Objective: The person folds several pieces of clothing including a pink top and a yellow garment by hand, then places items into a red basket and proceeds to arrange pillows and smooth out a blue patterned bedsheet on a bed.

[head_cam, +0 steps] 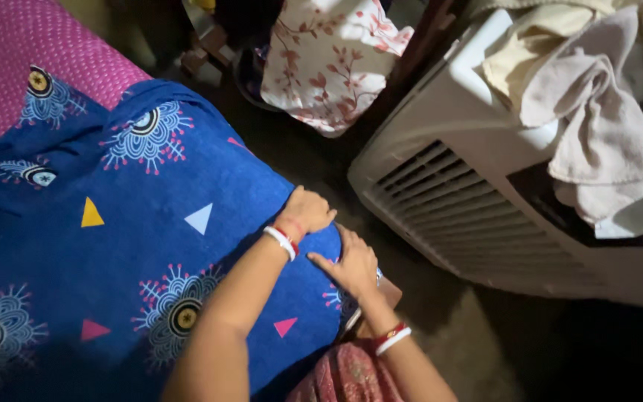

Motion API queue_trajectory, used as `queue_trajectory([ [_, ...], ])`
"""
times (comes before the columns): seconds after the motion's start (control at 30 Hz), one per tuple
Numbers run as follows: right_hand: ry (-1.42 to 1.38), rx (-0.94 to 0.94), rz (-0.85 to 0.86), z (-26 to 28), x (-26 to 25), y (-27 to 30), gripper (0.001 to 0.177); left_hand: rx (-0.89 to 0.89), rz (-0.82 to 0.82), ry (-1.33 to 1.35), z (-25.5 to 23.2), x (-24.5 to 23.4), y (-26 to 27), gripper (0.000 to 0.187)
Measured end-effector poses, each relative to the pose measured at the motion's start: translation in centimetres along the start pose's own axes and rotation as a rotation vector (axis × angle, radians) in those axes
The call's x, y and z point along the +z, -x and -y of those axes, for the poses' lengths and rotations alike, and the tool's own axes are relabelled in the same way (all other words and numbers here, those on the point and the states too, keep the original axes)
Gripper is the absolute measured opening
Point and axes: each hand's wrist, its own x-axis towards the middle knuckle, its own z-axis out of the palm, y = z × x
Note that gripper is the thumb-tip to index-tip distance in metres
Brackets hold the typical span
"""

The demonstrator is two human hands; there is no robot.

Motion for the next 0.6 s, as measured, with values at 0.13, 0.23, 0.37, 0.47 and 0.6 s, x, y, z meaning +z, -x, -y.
queue_trajectory([
  [0.13, -0.005, 0.142, 0.258, -2.6, -2.4, -1.8, 0.091, -0.048, 0.164, -0.066, -0.9, -0.2, -1.3, 0.047],
  [0.23, -0.053, 0.167, 0.567, -5.3, -2.5, -2.1, 0.081, -0.134, 0.386, -0.079, -1.8, -2.3, -2.4, 0.046],
  [0.37, -0.909, 0.391, 0.858, -9.6, 0.5, -1.5, 0.065, -0.127, 0.575, -0.073, -2.1, -2.0, -2.6, 0.046],
  [0.47, -1.319, 0.692, 0.771, -12.3, 4.2, -0.6, 0.052, -0.181, 0.543, -0.103, -2.6, 0.9, -3.9, 0.046],
  [0.6, -1.598, 0.937, 0.430, -15.3, 8.6, 0.1, 0.043, -0.155, 0.277, -0.104, -2.3, 2.9, -4.2, 0.033],
])
